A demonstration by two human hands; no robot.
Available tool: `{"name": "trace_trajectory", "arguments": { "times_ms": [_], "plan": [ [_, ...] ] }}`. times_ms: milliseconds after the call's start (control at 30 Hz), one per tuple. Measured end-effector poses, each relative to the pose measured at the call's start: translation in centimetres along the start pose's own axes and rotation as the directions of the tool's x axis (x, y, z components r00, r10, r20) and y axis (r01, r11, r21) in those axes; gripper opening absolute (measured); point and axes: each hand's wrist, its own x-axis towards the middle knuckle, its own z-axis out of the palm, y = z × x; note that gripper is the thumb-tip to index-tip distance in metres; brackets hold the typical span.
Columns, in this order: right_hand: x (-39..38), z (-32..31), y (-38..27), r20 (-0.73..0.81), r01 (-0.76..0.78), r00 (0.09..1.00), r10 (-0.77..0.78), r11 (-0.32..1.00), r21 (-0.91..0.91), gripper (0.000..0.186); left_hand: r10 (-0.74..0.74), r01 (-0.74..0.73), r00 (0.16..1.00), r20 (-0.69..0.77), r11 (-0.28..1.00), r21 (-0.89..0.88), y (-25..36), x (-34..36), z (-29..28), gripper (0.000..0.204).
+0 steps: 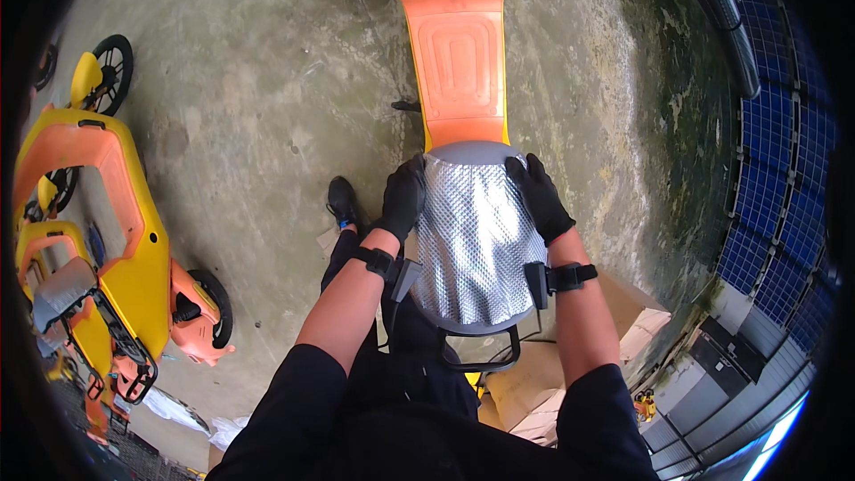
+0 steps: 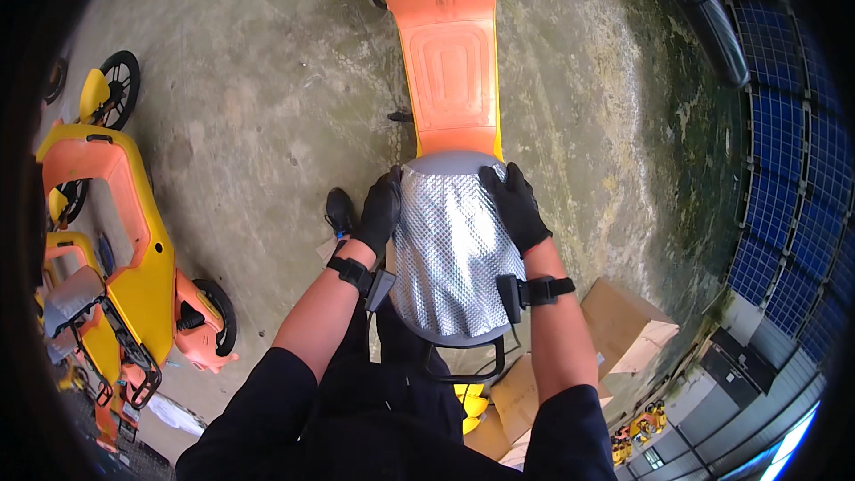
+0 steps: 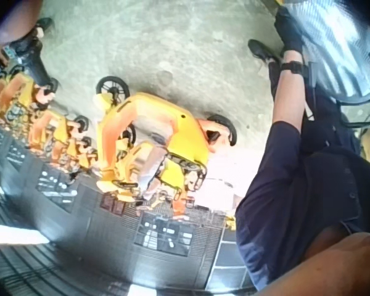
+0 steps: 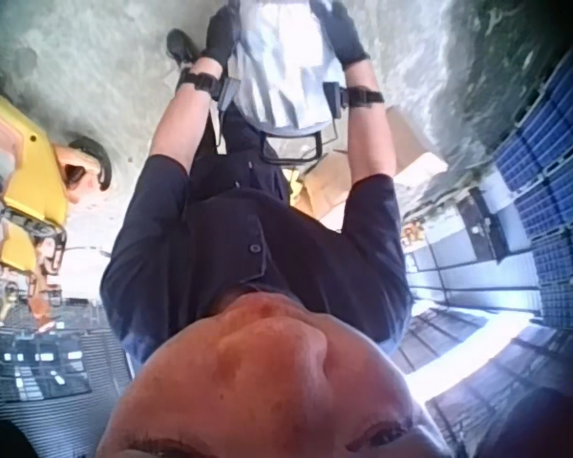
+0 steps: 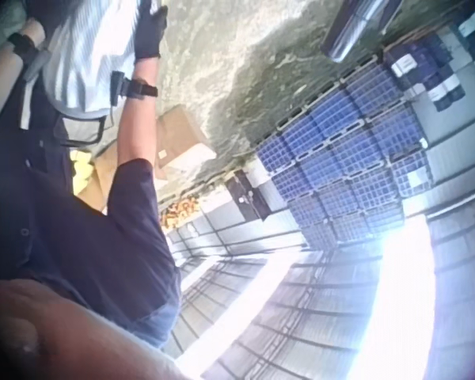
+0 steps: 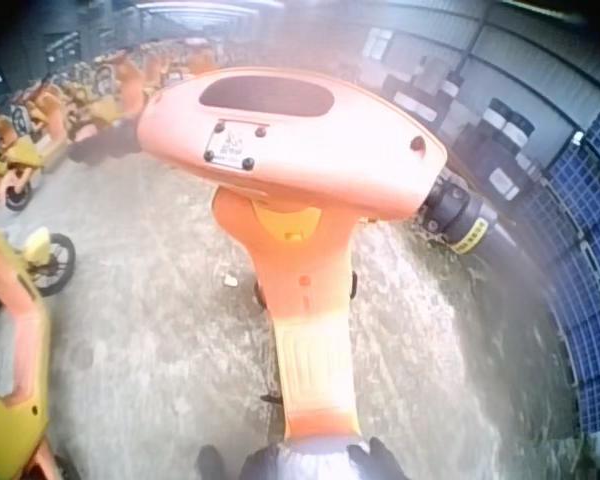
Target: The person manipulates the seat components and internal battery compartment of multiple electric scooters, handling a grey seat cushion and securing a protective silver cover.
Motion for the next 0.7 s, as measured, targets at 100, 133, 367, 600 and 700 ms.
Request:
{"name": "trace_trajectory", "arguments": {
  "times_ms": [100,133,367,600,700],
  "plan": [
    [-0.1,-1.1,1.6,-0.057,0.055,0.997,-0.061,0.993,-0.101,0.063,0.065,-0.072,0.997,0.047,0.988,0.14,0.2,0.1,-0.5,0.041],
    [-0.6,-2.3,1.8,0.061,-0.053,0.997,0.046,0.993,0.108,0.057,0.113,-0.121,0.992,0.056,0.975,0.186,-0.2,0.1,-0.9,0.039],
    [-6.1,-4.7,2.3,0.265,-0.268,0.933,0.244,0.962,0.058,0.047,-0.232,0.213,0.915,0.329,0.973,0.094,0.6,1.4,-2.6,0.064],
    [-4.8,-8.8,0.9,0.485,-0.259,0.867,0.116,0.936,0.239,0.046,-0.249,0.671,0.476,0.844,0.723,-0.165,1.0,2.5,-8.1,0.054],
    [-5.0,-8.8,-2.4,0.384,0.15,0.895,-0.227,0.964,0.221,0.036,-0.109,0.669,0.655,0.748,0.543,-0.507,0.6,1.8,-7.9,0.045]
  ]
}}
